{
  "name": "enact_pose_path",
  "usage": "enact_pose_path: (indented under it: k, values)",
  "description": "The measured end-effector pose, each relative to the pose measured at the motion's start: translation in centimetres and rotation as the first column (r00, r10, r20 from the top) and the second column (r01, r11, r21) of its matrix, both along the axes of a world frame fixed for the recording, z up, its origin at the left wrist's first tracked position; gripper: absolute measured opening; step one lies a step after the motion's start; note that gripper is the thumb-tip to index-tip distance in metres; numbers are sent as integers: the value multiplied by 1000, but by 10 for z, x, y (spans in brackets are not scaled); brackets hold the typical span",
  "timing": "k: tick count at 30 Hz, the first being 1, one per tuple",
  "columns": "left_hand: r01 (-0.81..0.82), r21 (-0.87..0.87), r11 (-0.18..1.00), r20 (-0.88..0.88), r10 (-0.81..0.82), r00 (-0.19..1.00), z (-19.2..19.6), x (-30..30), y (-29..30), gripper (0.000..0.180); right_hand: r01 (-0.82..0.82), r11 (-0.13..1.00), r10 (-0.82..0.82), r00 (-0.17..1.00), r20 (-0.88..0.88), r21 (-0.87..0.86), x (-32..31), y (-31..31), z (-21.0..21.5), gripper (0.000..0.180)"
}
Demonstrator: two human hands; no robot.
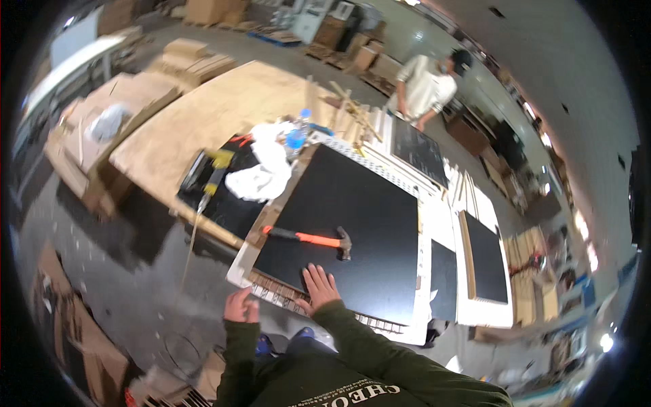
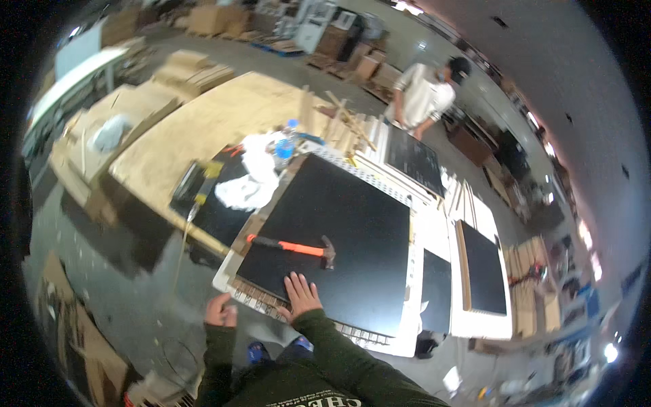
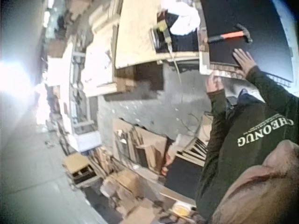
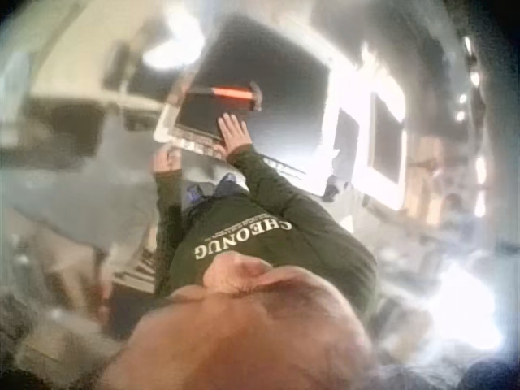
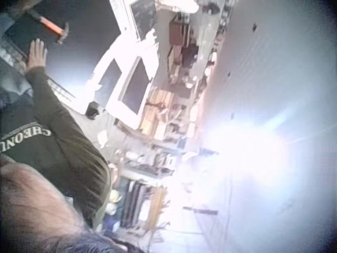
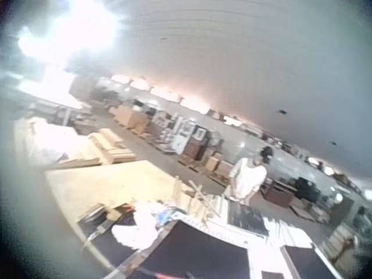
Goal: The recorder aligns and nails together panels and wooden components in a furniture manufacturing workshop.
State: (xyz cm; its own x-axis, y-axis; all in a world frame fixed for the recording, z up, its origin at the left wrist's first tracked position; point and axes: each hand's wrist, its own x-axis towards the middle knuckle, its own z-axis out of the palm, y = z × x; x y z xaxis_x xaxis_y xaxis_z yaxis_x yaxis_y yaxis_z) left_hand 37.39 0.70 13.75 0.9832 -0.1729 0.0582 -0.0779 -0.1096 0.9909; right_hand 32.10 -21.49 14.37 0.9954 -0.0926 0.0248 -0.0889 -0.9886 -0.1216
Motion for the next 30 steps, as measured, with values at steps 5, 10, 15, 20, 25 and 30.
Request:
enact_pose_path:
  k: [5,10,15,20,25,30]
  values:
    - [105,489,866,610,-425,669,35,73,-112,41,259,965,-259,966,-4,22,-42,-42,-2,80]
    - [-34,832,554,485,-695,531,-18,125,-173,47,483,875,-483,876,7,26,-28,-46,-1,80]
    - [70,912,404,316,-800,510,12,129,-190,9,563,825,-563,826,-8,52,-22,-60,9,80]
    - [290,776,560,291,-726,623,-8,151,-126,13,518,838,-529,848,19,171,-17,-57,2,85]
    - [472,720,509,106,-753,650,-10,153,-111,17,502,844,-493,865,-97,189,-4,-76,18,95]
    - [497,677,542,45,-705,707,2,126,-118,23,484,841,-483,873,-67,242,-4,-78,10,94]
